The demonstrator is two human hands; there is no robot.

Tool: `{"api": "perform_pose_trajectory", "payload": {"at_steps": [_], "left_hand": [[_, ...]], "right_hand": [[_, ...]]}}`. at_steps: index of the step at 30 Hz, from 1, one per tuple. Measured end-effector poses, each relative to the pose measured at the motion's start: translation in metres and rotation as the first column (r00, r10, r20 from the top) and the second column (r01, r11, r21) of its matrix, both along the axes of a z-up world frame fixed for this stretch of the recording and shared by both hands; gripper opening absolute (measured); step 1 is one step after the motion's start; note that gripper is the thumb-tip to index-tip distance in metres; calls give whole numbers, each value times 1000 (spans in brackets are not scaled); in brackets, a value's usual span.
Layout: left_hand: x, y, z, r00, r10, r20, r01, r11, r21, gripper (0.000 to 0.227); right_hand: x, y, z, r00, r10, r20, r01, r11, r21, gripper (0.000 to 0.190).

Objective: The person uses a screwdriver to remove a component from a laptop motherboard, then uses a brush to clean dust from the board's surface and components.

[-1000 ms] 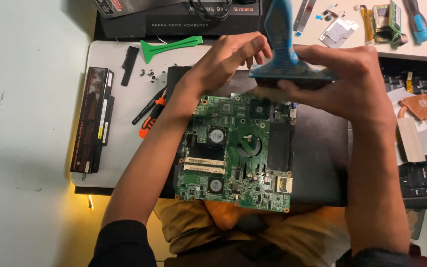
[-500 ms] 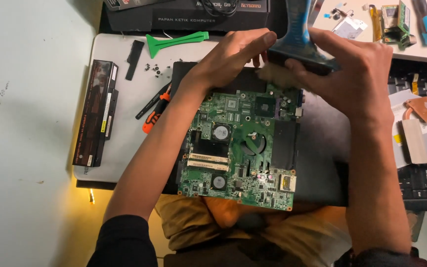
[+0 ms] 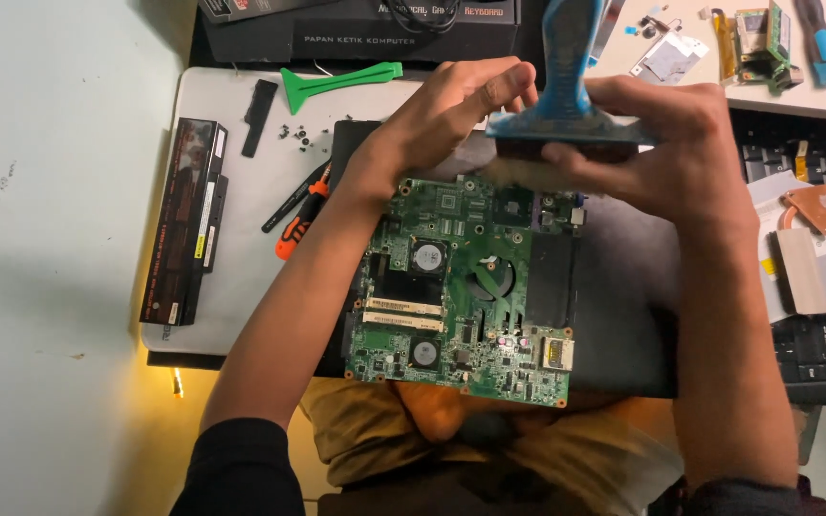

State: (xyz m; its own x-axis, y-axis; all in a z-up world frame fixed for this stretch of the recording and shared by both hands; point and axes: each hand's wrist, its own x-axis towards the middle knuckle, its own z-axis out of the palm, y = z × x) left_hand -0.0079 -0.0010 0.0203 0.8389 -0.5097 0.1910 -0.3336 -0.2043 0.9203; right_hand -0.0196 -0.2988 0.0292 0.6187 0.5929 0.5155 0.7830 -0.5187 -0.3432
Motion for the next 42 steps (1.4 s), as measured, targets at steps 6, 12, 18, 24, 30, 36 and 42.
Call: {"api": "perform_pose_trajectory", "payload": {"at_steps": [6, 12, 18, 24, 30, 36, 42], "left_hand": [[6, -1, -9, 1000, -4, 10, 4, 1000, 18, 75], [3, 0, -7, 1000, -12, -10, 12, 1000, -4, 77], [6, -1, -8, 999, -44, 27, 45, 999, -12, 85], [3, 0, -5, 1000, 0, 27, 0, 1000, 25, 79], [3, -1, -5, 1000, 2, -8, -2, 999, 37, 82], [29, 2, -50, 999, 28, 43, -31, 997, 66, 80], [16, 0, -26, 999, -17, 48, 18, 1000, -10, 83]], "right_hand": [[2, -4, -4, 973, -139, 185, 151, 987, -53, 36], [7, -6, -7, 998, -61, 35, 62, 997, -49, 42], [-3, -16, 15, 986, -80, 149, 87, 995, -42, 34], [-2, -5, 0, 935, -94, 342, 148, 980, -135, 31], [-7, -13, 13, 956, -34, 290, 58, 995, -76, 30], [-17, 14, 19, 923, -48, 382, 145, 962, -230, 25], [-16, -2, 24, 909, -31, 416, 133, 967, -217, 21]]}}
